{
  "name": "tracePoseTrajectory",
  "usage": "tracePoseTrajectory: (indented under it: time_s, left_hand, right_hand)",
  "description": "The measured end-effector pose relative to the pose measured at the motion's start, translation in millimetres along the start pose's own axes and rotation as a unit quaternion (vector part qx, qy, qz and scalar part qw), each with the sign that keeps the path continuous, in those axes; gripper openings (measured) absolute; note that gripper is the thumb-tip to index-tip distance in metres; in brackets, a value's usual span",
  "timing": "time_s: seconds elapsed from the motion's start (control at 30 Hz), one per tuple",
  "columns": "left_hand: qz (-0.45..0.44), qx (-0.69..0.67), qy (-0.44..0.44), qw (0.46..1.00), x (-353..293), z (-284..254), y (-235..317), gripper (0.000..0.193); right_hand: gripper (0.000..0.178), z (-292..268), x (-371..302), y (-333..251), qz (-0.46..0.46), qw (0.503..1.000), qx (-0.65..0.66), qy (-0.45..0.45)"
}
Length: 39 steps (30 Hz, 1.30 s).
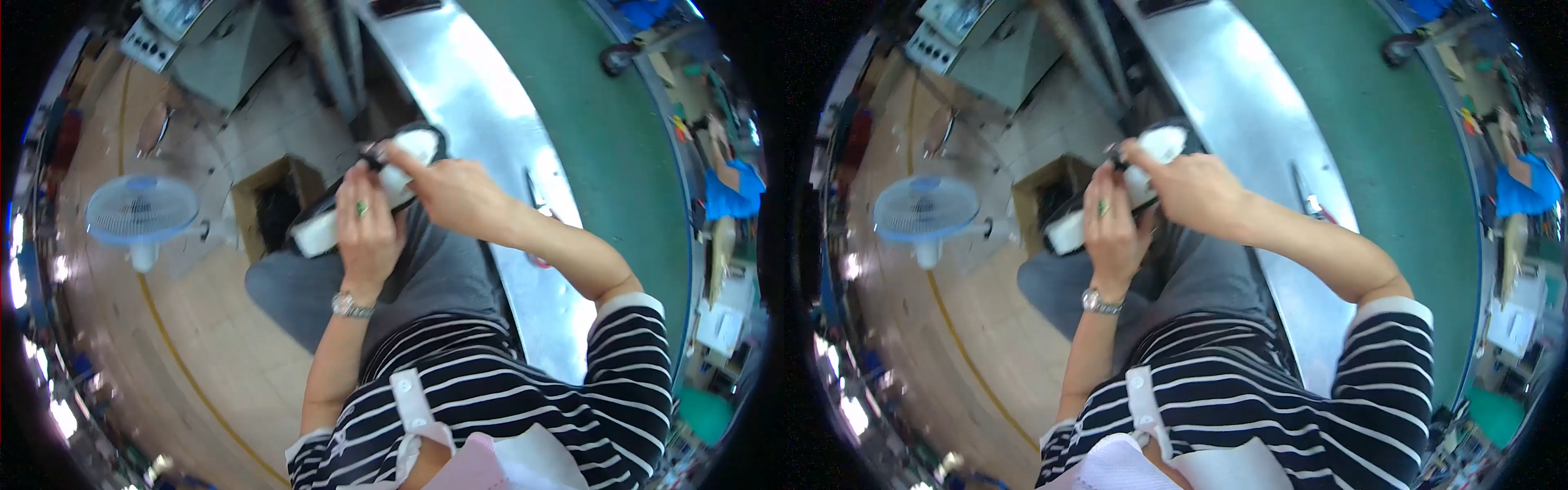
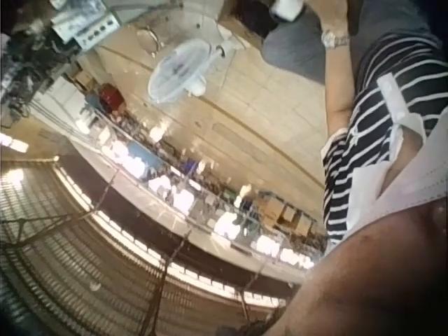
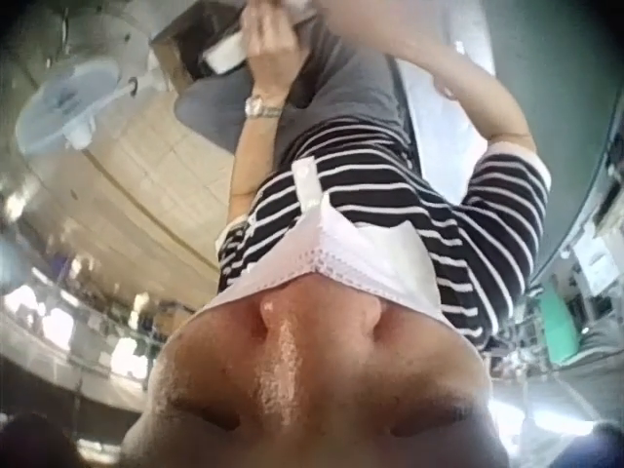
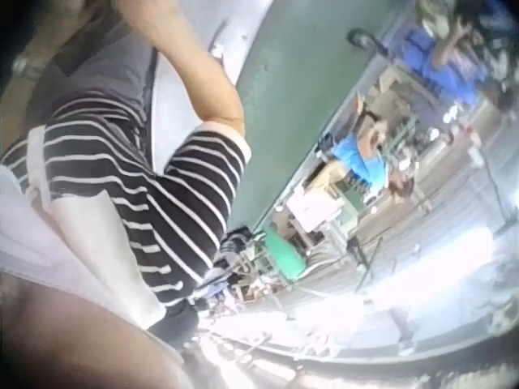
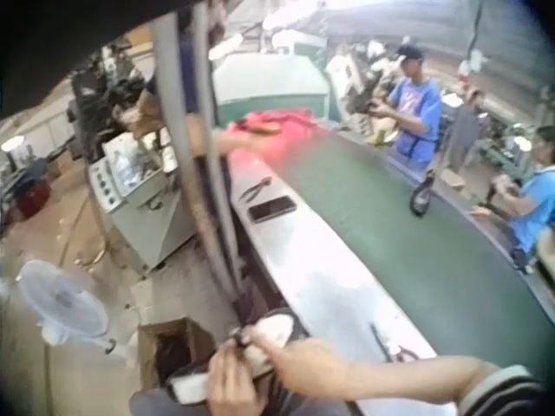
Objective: Manually trim and inspect a boot on an assembly line workstation.
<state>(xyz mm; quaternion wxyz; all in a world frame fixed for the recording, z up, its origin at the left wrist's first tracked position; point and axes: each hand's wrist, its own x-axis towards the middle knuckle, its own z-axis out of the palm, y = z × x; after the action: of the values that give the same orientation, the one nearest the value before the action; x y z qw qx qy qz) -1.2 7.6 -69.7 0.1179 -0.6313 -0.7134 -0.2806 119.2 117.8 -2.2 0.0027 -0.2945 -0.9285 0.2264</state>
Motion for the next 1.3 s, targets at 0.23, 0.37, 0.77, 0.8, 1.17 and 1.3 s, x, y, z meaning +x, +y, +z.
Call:
tracePoseTrajectory:
  time_s: [0.23,0.37,0.77,0.8,1.17,1.3]
  left_hand:
    - [-0.023,-0.033,0.015,0.999,-11,-1,-3,0.063]
    - [-0.067,-0.072,-0.006,0.995,-1,-8,5,0.071]
    - [-0.045,-0.162,-0.197,0.966,45,-4,0,0.121]
    - [-0.041,-0.166,-0.188,0.967,43,-4,1,0.123]
    - [-0.019,-0.139,-0.209,0.968,40,-11,10,0.112]
    - [0.000,-0.146,-0.210,0.967,38,-9,10,0.097]
  right_hand:
    - [0.072,-9,-6,-22,-0.012,0.997,0.060,0.055]
    - [0.056,-1,-10,-2,0.011,0.999,0.051,-0.012]
    - [0.047,-16,-53,30,0.207,0.731,0.635,-0.136]
    - [0.047,-15,-52,31,0.211,0.716,0.650,-0.140]
    - [0.046,10,-57,7,0.175,0.876,0.449,-0.032]
    - [0.048,5,-60,12,0.172,0.903,0.391,-0.043]
